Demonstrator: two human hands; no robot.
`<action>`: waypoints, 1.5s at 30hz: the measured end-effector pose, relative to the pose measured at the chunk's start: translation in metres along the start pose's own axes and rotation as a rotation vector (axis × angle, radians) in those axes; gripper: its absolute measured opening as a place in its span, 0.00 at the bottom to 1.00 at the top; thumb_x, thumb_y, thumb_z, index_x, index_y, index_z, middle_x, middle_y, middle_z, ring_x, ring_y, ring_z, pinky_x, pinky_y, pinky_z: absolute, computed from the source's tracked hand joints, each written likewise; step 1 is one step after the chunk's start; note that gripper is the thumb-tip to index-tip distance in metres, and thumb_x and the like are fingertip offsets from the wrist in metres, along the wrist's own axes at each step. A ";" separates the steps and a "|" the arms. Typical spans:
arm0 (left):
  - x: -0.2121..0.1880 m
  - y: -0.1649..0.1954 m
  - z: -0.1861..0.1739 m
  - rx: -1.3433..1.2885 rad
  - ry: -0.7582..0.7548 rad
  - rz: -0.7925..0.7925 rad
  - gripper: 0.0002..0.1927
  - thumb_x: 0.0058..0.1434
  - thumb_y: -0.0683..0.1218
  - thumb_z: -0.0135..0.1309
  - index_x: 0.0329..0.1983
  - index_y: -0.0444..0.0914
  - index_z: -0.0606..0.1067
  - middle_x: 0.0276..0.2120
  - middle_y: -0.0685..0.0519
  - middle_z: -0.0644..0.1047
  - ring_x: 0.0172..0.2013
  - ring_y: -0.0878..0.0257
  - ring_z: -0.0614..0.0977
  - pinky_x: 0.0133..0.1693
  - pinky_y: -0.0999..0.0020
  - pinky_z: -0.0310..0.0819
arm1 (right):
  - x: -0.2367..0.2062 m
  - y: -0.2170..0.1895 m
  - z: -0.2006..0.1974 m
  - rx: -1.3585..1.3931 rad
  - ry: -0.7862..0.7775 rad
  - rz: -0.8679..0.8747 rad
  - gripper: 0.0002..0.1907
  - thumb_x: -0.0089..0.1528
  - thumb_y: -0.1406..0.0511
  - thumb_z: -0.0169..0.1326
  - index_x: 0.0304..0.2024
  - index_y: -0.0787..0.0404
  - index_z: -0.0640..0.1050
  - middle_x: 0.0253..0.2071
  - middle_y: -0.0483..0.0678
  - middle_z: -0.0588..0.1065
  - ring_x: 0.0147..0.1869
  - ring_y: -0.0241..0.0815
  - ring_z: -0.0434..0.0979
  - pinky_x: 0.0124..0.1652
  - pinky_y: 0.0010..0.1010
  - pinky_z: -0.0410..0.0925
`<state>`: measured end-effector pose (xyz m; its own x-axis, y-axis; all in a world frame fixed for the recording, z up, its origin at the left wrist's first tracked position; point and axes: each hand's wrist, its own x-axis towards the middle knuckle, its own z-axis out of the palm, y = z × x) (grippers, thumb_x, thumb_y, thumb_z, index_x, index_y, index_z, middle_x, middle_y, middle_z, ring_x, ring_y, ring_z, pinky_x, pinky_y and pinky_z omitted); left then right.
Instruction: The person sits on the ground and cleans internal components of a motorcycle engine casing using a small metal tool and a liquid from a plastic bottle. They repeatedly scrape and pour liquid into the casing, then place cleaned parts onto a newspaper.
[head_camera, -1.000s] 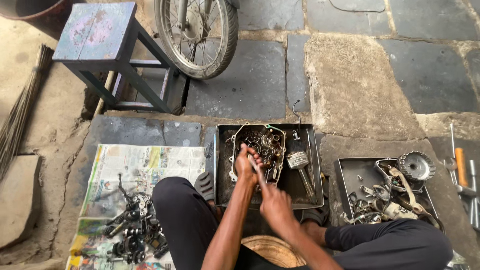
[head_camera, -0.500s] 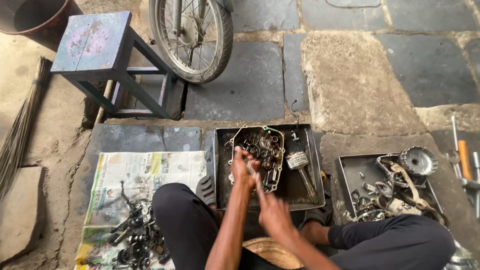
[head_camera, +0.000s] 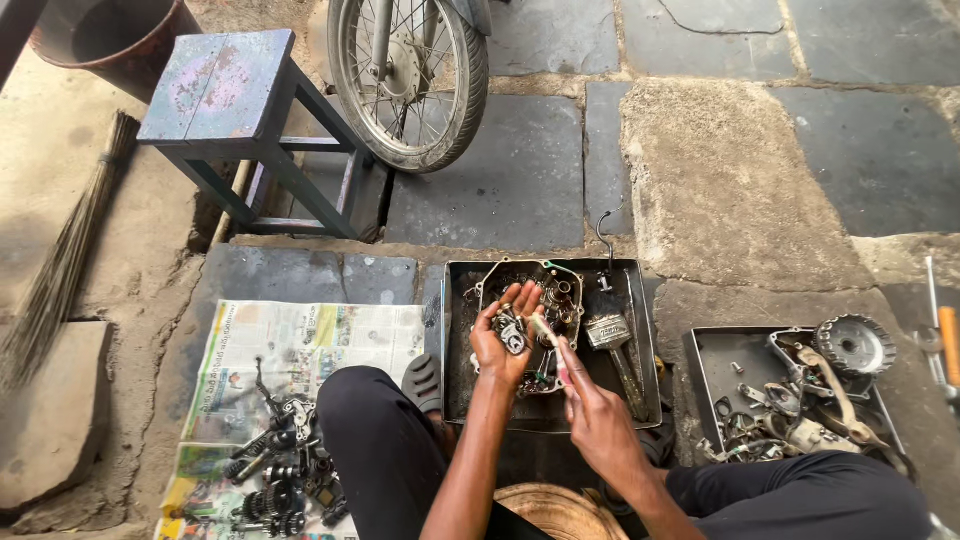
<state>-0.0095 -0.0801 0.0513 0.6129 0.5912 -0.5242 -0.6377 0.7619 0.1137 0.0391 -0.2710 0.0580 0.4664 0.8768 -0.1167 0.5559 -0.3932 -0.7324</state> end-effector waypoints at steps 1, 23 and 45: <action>-0.004 -0.002 0.004 -0.049 0.092 -0.021 0.20 0.66 0.48 0.32 0.42 0.33 0.74 0.34 0.44 0.82 0.39 0.53 0.84 0.42 0.61 0.82 | 0.001 -0.003 -0.002 -0.076 0.031 0.002 0.40 0.60 0.78 0.48 0.73 0.50 0.58 0.37 0.56 0.81 0.29 0.51 0.82 0.31 0.41 0.78; 0.046 -0.022 -0.049 0.135 0.158 -0.103 0.29 0.75 0.63 0.32 0.44 0.36 0.74 0.31 0.48 0.76 0.30 0.58 0.78 0.36 0.60 0.79 | 0.021 -0.015 0.012 -0.222 0.009 -0.046 0.39 0.58 0.75 0.51 0.71 0.47 0.61 0.40 0.61 0.81 0.35 0.56 0.84 0.39 0.47 0.78; 0.043 -0.019 -0.037 0.060 -0.242 -0.207 0.23 0.74 0.59 0.39 0.28 0.42 0.66 0.19 0.59 0.65 0.18 0.69 0.65 0.18 0.77 0.64 | 0.000 -0.034 0.023 0.432 -0.001 0.035 0.31 0.71 0.69 0.42 0.78 0.53 0.56 0.29 0.57 0.71 0.26 0.36 0.66 0.27 0.37 0.68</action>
<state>0.0118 -0.0794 -0.0041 0.8248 0.4619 -0.3260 -0.4631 0.8828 0.0791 0.0048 -0.2513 0.0676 0.4790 0.8655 -0.1467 0.2008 -0.2707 -0.9415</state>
